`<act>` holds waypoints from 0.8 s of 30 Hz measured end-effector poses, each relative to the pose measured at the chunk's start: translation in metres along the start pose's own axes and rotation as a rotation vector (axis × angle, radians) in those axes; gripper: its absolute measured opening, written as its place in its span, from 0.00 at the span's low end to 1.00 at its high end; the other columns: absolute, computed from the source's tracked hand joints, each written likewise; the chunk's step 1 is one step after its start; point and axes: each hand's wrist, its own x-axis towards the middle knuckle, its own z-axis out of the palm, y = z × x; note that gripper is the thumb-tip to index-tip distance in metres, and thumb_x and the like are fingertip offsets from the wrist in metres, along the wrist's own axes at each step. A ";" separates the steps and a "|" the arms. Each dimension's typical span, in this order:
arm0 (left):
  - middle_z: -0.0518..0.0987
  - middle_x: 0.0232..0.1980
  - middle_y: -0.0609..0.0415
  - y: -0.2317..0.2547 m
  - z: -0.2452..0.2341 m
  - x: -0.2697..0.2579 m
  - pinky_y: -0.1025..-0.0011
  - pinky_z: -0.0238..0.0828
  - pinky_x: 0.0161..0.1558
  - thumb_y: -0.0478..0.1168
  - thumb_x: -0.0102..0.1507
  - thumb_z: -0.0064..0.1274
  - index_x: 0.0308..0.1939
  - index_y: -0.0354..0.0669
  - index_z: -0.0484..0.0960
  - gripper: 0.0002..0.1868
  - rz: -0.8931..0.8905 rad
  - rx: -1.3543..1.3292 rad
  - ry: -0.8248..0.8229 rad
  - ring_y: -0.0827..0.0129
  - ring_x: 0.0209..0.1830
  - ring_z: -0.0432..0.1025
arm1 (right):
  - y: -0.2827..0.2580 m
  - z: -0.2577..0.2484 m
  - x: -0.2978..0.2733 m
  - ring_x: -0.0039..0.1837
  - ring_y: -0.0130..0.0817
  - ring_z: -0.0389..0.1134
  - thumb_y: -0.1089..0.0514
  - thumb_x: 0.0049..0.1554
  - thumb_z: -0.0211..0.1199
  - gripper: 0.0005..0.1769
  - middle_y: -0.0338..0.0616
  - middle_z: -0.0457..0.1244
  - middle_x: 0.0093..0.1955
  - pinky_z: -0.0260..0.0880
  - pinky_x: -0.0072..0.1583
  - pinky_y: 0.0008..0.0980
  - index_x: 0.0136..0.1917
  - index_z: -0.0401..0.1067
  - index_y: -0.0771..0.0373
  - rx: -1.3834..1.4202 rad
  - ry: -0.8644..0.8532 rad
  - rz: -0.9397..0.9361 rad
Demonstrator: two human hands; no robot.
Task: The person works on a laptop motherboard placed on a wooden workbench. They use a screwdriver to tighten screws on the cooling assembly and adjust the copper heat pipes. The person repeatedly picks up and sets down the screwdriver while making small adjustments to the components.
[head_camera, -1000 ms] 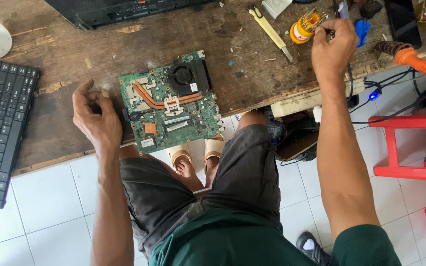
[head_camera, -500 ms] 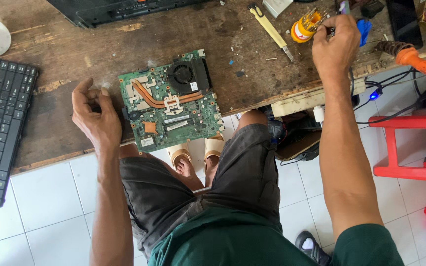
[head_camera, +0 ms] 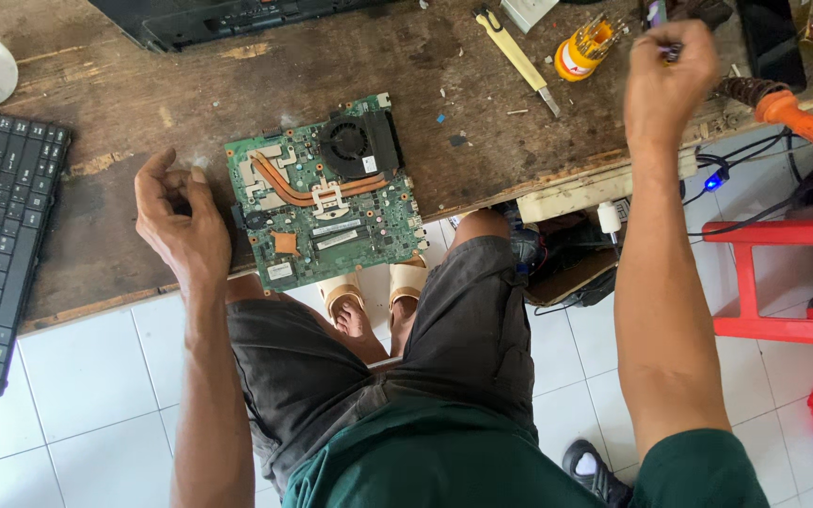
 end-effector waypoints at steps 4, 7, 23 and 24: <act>0.77 0.41 0.54 0.001 0.000 0.000 0.64 0.71 0.48 0.30 0.75 0.55 0.66 0.38 0.81 0.14 -0.013 -0.019 -0.004 0.65 0.41 0.72 | -0.066 -0.003 0.008 0.21 0.30 0.55 0.71 0.49 0.64 0.08 0.51 0.78 0.37 0.46 0.23 0.32 0.38 0.71 0.60 0.442 0.308 0.716; 0.78 0.41 0.52 0.004 0.000 0.000 0.62 0.72 0.48 0.30 0.77 0.55 0.66 0.37 0.81 0.13 0.006 -0.011 -0.002 0.64 0.41 0.73 | -0.109 -0.007 0.004 0.26 0.30 0.59 0.72 0.45 0.60 0.12 0.54 0.73 0.38 0.52 0.26 0.35 0.44 0.68 0.65 0.583 0.367 0.995; 0.87 0.54 0.41 0.133 0.020 -0.046 0.48 0.78 0.57 0.23 0.62 0.67 0.68 0.39 0.82 0.30 0.139 -0.299 -0.300 0.44 0.50 0.83 | -0.307 0.061 -0.099 0.25 0.21 0.60 0.69 0.59 0.73 0.06 0.47 0.66 0.40 0.61 0.28 0.22 0.50 0.79 0.69 0.872 -0.372 0.780; 0.88 0.56 0.47 0.137 0.031 -0.052 0.51 0.79 0.58 0.29 0.65 0.70 0.70 0.42 0.82 0.29 0.193 -0.305 -0.347 0.51 0.51 0.84 | -0.315 0.060 -0.103 0.27 0.19 0.62 0.69 0.60 0.76 0.07 0.48 0.68 0.49 0.64 0.30 0.20 0.50 0.79 0.69 0.887 -0.436 0.731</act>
